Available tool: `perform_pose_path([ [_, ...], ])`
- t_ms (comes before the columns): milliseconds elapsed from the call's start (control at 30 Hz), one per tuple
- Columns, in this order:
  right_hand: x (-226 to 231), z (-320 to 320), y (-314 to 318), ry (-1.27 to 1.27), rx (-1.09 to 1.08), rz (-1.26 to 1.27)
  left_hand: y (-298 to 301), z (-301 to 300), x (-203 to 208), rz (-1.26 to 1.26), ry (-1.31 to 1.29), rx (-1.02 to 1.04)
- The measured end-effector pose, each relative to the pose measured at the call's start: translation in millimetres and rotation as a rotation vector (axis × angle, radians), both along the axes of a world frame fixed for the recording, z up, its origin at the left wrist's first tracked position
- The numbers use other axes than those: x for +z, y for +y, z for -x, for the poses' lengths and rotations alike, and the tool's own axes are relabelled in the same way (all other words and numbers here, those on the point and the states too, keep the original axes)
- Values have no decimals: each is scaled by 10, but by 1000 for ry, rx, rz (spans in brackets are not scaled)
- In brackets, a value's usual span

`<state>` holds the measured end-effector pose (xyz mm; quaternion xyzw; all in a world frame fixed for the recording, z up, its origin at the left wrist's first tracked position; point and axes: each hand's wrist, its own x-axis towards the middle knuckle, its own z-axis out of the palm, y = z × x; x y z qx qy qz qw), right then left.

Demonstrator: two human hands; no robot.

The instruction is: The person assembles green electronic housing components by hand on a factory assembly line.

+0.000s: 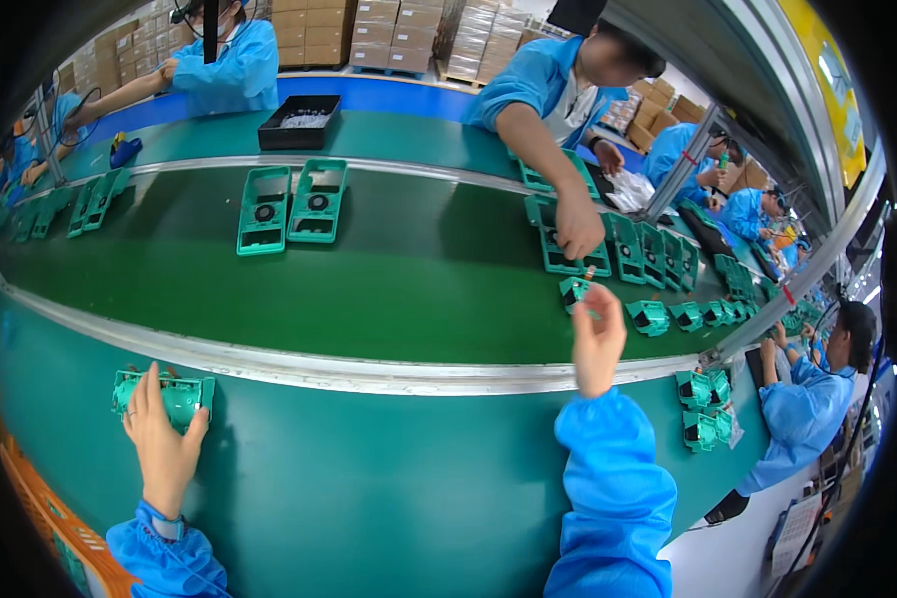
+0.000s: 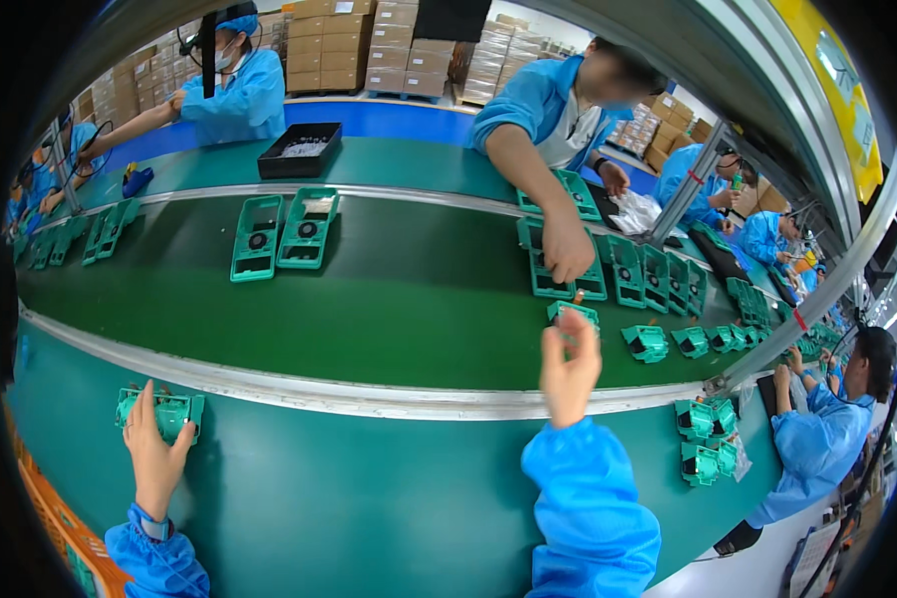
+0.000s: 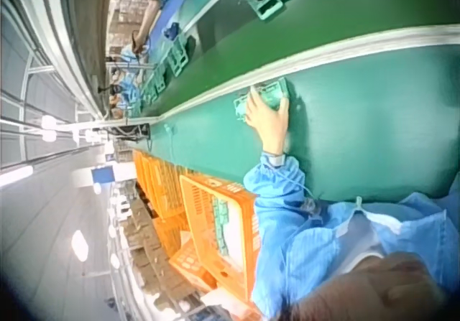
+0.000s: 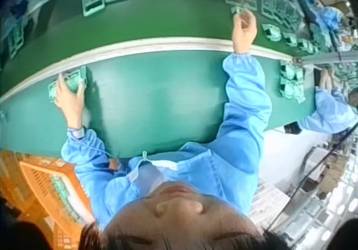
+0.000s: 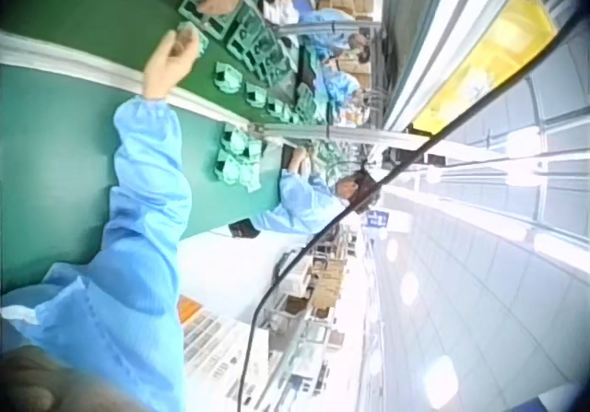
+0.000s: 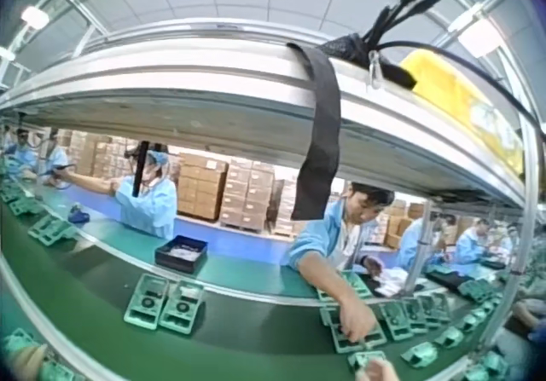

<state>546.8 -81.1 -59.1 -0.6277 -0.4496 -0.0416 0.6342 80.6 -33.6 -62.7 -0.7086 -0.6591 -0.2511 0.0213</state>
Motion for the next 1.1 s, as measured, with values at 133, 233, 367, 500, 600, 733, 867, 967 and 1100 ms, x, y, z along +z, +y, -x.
perform_pose_path([
  [133, -271, -1158, -127, -20, -340, 199, -8, -213, 251, -129, 3, -54],
  [233, -516, -1664, -154, -164, -174, 382, -30, -519, 462, -172, -236, -415],
  [367, -327, -1570, -72, -68, 150, 615, -42, -1031, 392, -83, -321, -754],
  [500, -259, -1338, -118, -276, 35, 702, -99, -1488, 115, 32, -452, -984],
  [600, -271, -990, -161, -400, -44, 539, -162, -1721, -51, 220, -607, -1081],
  [733, -4, 27, -249, -363, 277, 399, -247, -1840, -299, 790, -1147, -1009],
  [867, 223, 863, -376, -466, 510, 341, -259, -1784, -64, 969, -1567, -1019],
  [967, 228, 1097, -449, -418, 562, 351, -240, -1761, -19, 999, -1660, -1038],
  [1100, 152, 1083, -514, -423, 584, 270, -269, -1771, -10, 1008, -1679, -1032],
])
